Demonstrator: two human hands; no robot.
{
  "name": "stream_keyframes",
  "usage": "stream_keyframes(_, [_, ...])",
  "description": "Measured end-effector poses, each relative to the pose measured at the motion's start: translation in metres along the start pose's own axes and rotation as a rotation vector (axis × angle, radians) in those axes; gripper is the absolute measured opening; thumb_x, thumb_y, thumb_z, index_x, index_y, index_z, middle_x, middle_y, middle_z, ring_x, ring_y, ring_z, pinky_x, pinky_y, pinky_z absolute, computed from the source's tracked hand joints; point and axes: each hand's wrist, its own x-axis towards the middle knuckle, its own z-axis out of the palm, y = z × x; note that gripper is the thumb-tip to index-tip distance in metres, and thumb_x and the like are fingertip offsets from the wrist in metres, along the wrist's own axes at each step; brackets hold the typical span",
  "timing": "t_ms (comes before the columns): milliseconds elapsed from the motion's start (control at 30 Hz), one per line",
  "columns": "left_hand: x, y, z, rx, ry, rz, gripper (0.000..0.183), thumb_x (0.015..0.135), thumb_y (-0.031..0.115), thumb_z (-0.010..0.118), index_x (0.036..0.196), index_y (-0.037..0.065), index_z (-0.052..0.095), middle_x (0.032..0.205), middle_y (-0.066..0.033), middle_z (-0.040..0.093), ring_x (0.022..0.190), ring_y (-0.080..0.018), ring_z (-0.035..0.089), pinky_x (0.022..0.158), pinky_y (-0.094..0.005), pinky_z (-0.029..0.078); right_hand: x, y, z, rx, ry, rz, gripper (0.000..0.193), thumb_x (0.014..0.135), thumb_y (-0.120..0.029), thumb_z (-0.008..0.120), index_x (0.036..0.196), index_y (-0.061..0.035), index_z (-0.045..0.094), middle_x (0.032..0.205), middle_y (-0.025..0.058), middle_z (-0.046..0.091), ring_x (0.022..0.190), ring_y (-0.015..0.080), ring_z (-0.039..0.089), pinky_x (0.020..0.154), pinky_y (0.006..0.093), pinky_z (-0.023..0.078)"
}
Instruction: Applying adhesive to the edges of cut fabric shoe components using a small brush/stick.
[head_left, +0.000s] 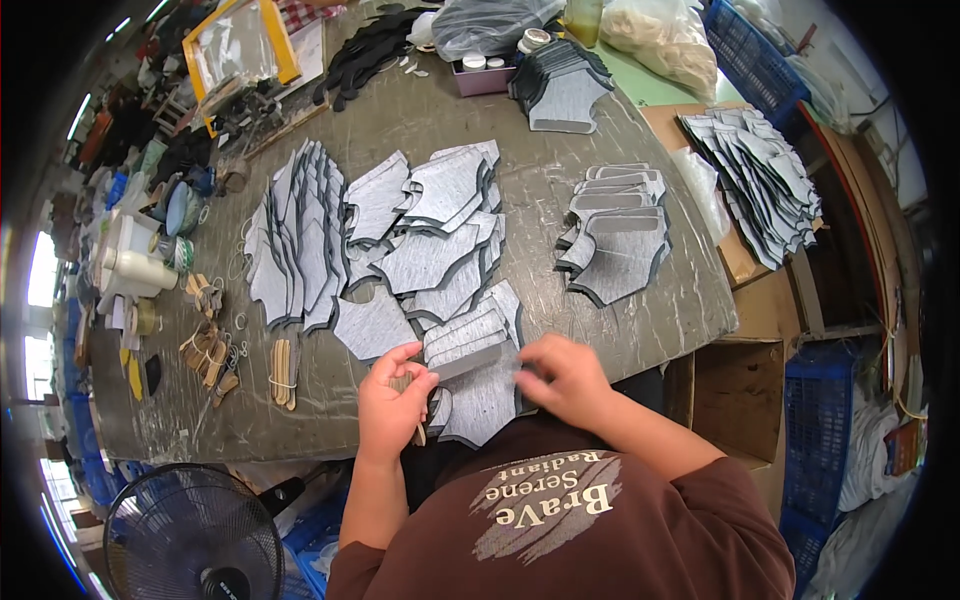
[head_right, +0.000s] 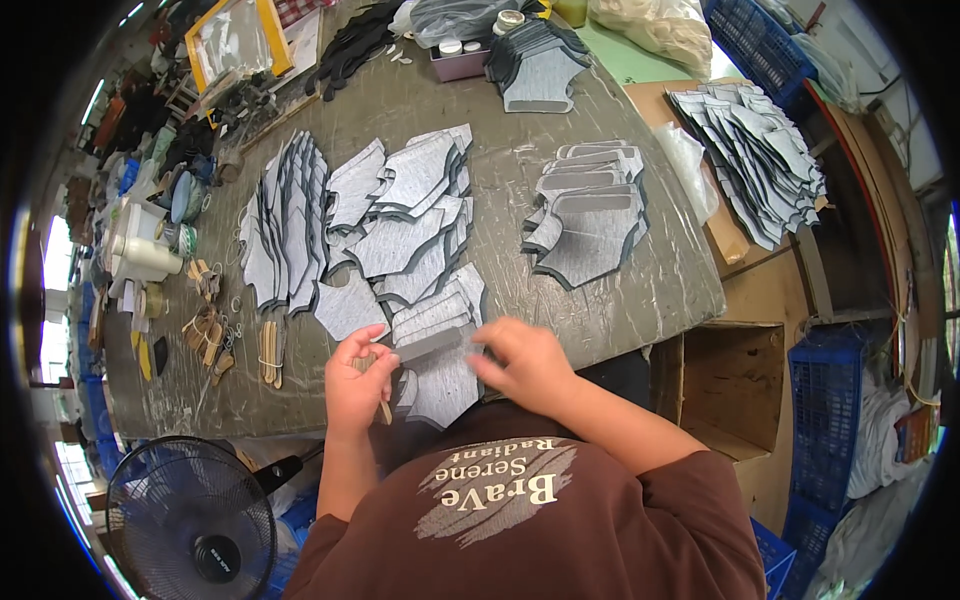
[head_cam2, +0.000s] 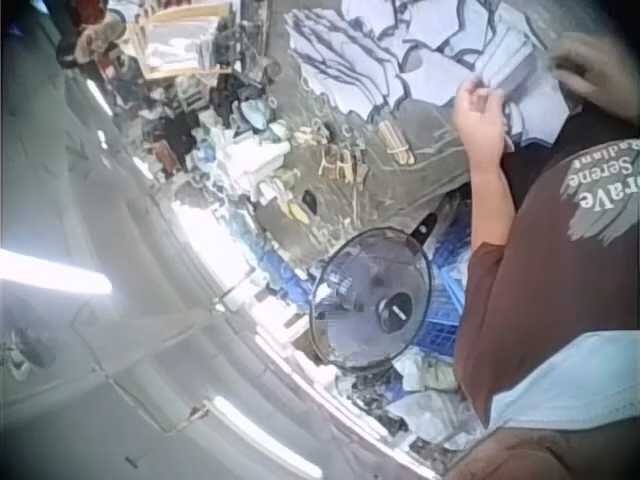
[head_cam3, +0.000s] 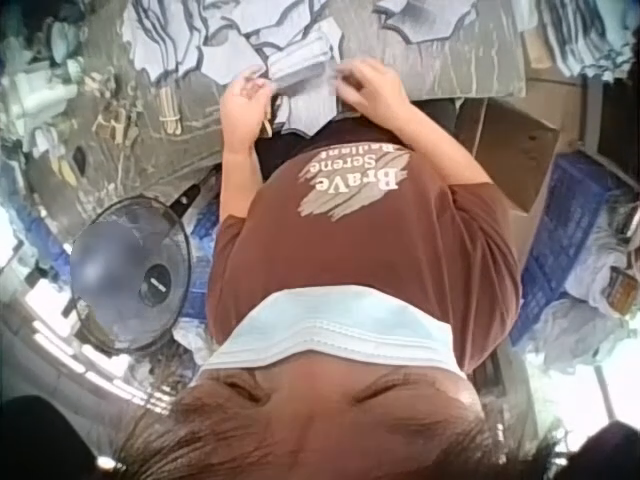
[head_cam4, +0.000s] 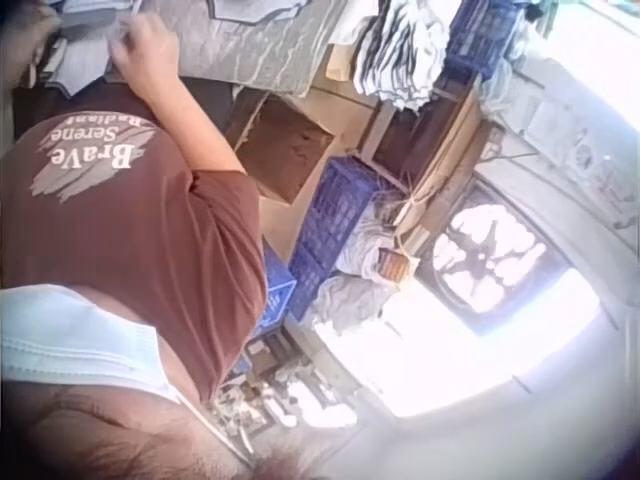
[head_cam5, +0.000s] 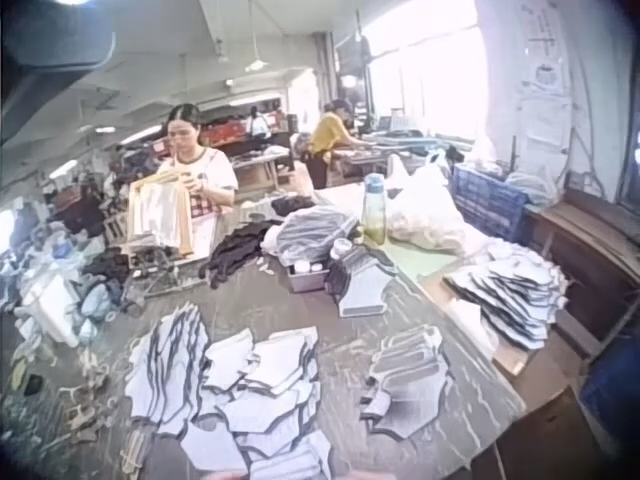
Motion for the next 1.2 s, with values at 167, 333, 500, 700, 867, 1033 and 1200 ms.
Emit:
stream_keyframes(167, [0.008, -0.007, 0.002, 0.081, -0.213, -0.094, 0.004, 0.08, 0.002, 0.065, 0.081, 0.0, 0.062, 0.064, -0.0018, 0.059, 0.045, -0.0041, 0.048, 0.04, -0.0191, 0.037, -0.014, 0.004, 0.012, -1.001, -0.245, -0.288, 0.016, 0.076, -0.02, 0.066, 0.092, -0.0158, 0.067, 0.07, 0.0025, 0.049, 0.053, 0.0203, 0.055, 0.046, 0.0335, 0.044])
stream_keyframes(333, [0.011, -0.011, 0.004, 0.118, -0.208, -0.099, 0.005, 0.081, 0.004, 0.065, 0.08, 0.001, 0.062, 0.064, -0.0019, 0.06, 0.045, -0.0041, 0.048, 0.041, -0.0191, 0.037, -0.013, 0.007, 0.012, -1.005, -0.219, -0.335, 0.017, 0.074, -0.02, 0.072, 0.091, -0.0175, 0.069, 0.067, 0.0022, 0.045, 0.05, 0.0193, 0.053, 0.043, 0.0329, 0.042])
stream_keyframes(500, [0.012, -0.013, 0.004, 0.092, -0.215, -0.119, 0.005, 0.081, 0.004, 0.065, 0.08, 0.0, 0.062, 0.065, -0.0031, 0.061, 0.044, -0.0048, 0.048, 0.041, -0.0197, 0.038, -0.013, 0.007, 0.013, -1.007, -0.224, -0.309, 0.013, 0.074, -0.019, 0.071, 0.087, -0.0167, 0.069, 0.074, 0.0021, 0.049, 0.051, 0.0171, 0.054, 0.044, 0.0314, 0.044])
stream_keyframes(700, [0.015, -0.014, 0.004, 0.125, -0.232, -0.137, 0.005, 0.082, 0.004, 0.064, 0.08, 0.0, 0.062, 0.065, -0.0036, 0.061, 0.045, -0.0049, 0.048, 0.041, -0.0197, 0.038, -0.012, 0.009, 0.012, -1.041, -0.224, -0.428, 0.015, 0.072, -0.017, 0.071, 0.086, -0.0137, 0.067, 0.098, -0.0006, 0.059, 0.053, 0.0146, 0.055, 0.046, 0.0304, 0.045])
stream_keyframes(867, [0.016, -0.016, 0.005, 0.222, -0.207, -0.078, 0.007, 0.081, 0.006, 0.065, 0.079, -0.001, 0.063, 0.065, -0.004, 0.062, 0.046, -0.0058, 0.049, 0.043, -0.0215, 0.038, -0.013, 0.008, 0.013, -1.065, -0.237, -0.423, 0.015, 0.072, -0.017, 0.07, 0.086, -0.0131, 0.067, 0.102, -0.0022, 0.061, 0.054, 0.0136, 0.056, 0.048, 0.0298, 0.045])
stream_keyframes(1033, [0.014, -0.016, 0.011, 0.502, -0.174, 0.28, 0.009, 0.077, 0.007, 0.066, 0.078, -0.001, 0.063, 0.066, -0.007, 0.061, 0.057, -0.0138, 0.055, 0.054, -0.0288, 0.043, -0.012, 0.005, 0.013, -1.057, -0.242, -0.4, 0.014, 0.073, -0.017, 0.07, 0.086, -0.0135, 0.066, 0.101, -0.0026, 0.061, 0.054, 0.0136, 0.057, 0.048, 0.0297, 0.045])
stream_keyframes(1200, [0.009, -0.008, 0.018, 0.63, -0.097, 0.362, 0.009, 0.076, 0.008, 0.066, 0.076, -0.001, 0.062, 0.071, -0.0134, 0.059, 0.061, -0.027, 0.057, 0.057, -0.0342, 0.044, -0.008, -0.003, 0.015, -0.976, -0.209, -0.177, 0.025, 0.074, -0.022, 0.072, 0.095, -0.0115, 0.064, 0.106, 0.0034, 0.058, 0.062, 0.0222, 0.062, 0.053, 0.0339, 0.049])
